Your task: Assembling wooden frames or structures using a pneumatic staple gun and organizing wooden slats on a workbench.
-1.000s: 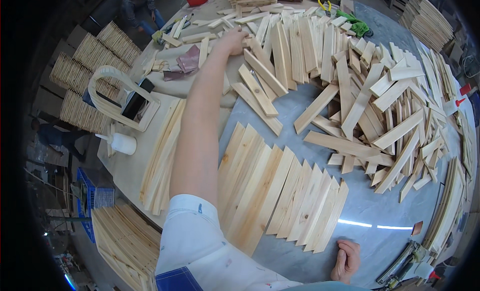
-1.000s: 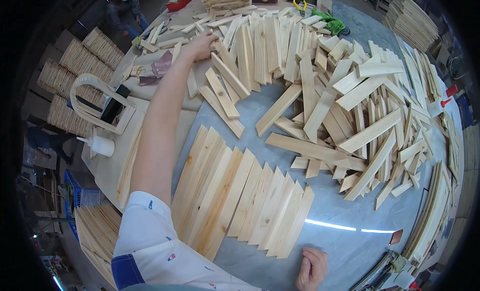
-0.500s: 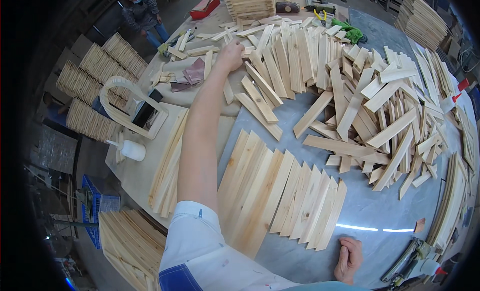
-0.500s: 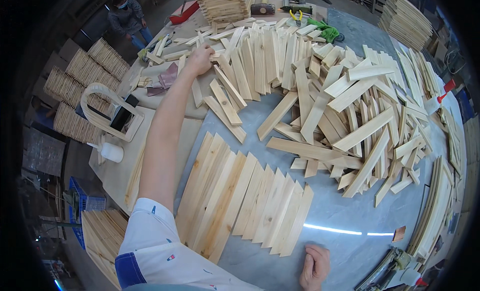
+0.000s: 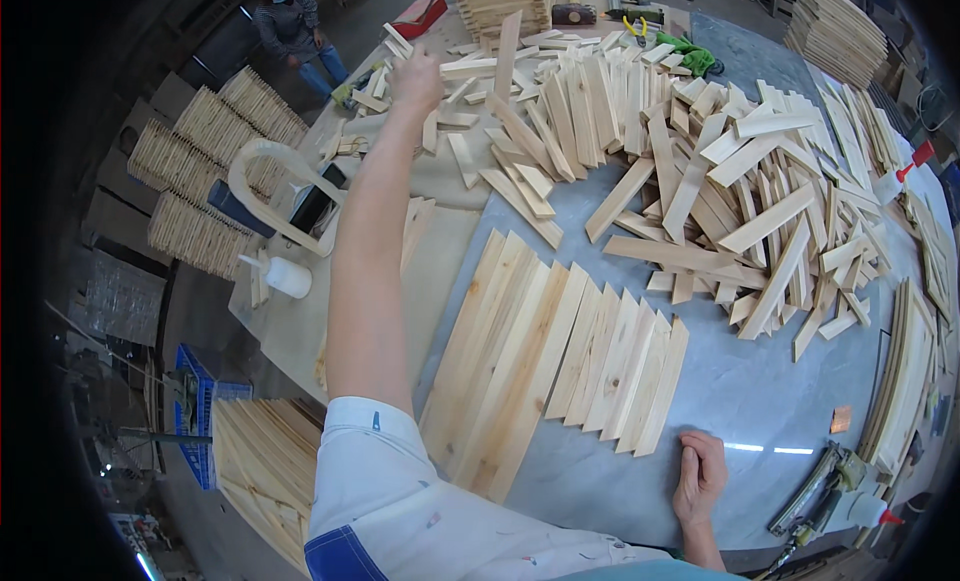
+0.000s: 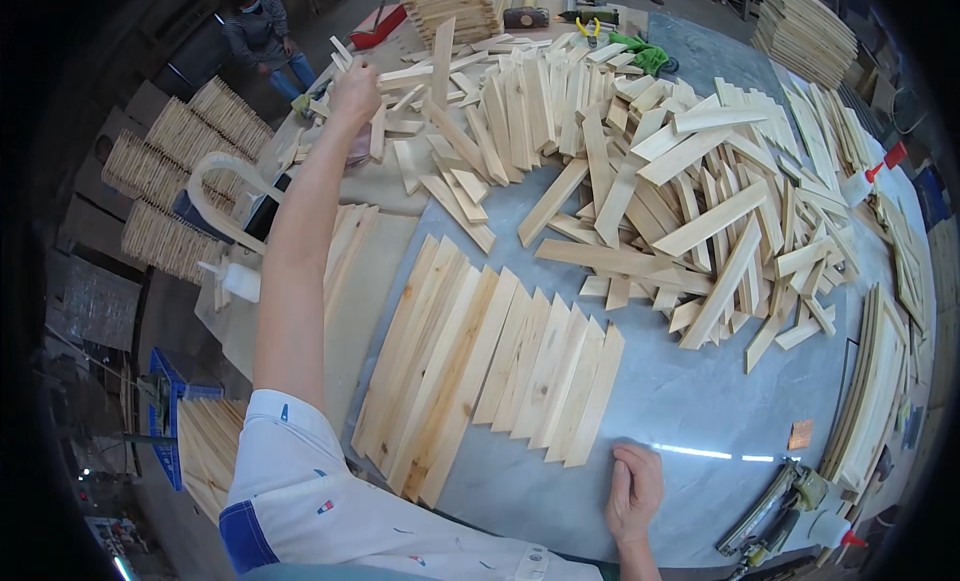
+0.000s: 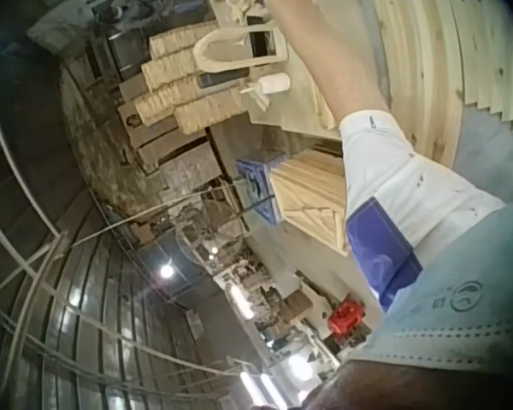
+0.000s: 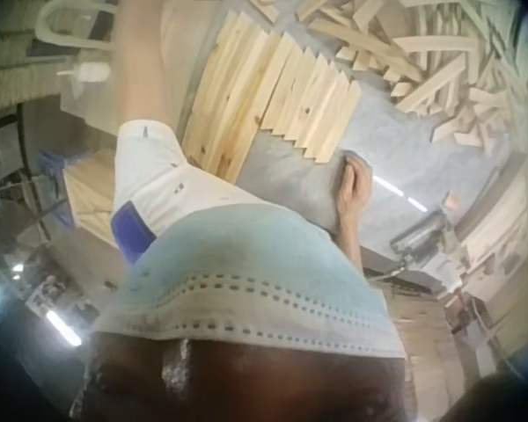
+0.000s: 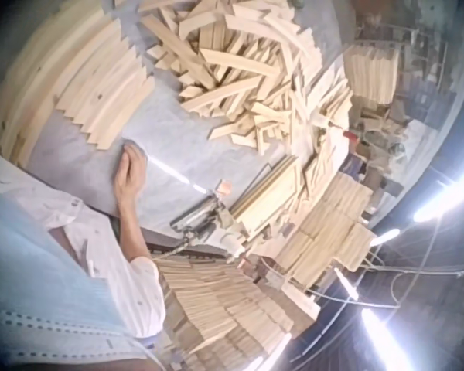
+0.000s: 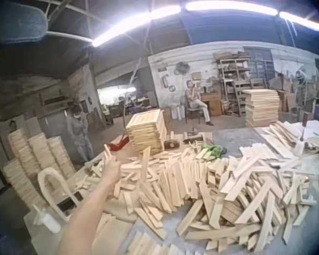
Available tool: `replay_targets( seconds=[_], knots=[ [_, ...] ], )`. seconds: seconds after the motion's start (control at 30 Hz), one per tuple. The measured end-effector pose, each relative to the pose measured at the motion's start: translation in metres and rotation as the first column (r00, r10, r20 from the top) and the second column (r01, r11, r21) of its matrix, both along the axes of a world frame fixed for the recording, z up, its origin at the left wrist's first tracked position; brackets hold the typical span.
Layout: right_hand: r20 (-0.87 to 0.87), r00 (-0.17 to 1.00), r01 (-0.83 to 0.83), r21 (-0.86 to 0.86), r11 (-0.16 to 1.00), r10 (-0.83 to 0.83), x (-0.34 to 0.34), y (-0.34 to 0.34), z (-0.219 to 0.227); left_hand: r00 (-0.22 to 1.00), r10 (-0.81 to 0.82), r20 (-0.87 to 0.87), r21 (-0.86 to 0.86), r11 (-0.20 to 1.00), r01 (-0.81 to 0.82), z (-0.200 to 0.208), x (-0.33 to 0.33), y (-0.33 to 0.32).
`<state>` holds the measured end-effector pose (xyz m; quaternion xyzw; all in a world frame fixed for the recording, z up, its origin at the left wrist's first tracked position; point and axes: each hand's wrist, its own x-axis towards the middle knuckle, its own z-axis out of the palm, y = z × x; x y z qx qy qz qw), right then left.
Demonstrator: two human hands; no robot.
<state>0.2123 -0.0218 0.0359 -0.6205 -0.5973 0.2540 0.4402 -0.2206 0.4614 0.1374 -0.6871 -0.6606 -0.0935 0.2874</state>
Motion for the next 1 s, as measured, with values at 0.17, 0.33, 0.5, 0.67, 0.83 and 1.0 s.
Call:
replay_targets(
  seconds=[0.17,0.33,0.5,0.67,0.83,1.0],
  knots=[
    [-0.025,1.0,0.001,0.03,1.0,-0.001,-0.003,-0.004,0.0,0.99,-0.102,0.096,0.117,0.989,0.091,0.036,0.012,-0.033],
    [-0.028,1.0,0.011,0.072,0.997,-0.009,0.0,-0.006,-0.012,0.92,-0.325,0.22,0.2,0.938,0.283,0.074,0.058,-0.085],
    [-0.299,0.946,0.065,-0.199,0.978,-0.123,0.01,-0.002,-0.001,0.718,-0.669,0.191,0.197,0.743,0.639,0.071,0.176,-0.205],
    [-0.869,0.487,0.005,-0.099,0.995,-0.089,0.05,-0.026,0.006,0.239,-0.898,0.369,0.197,0.327,0.924,-0.01,0.288,-0.367],
    [-0.995,0.096,-0.166,-0.047,0.985,-0.032,0.082,-0.079,0.006,0.178,-0.768,0.615,0.142,0.331,0.933,-0.08,0.338,-0.471],
    [-0.98,0.142,0.029,-0.135,0.99,-0.137,0.087,-0.12,0.007,0.236,-0.658,0.715,0.049,0.384,0.922,-0.098,0.361,-0.491]
  ],
)
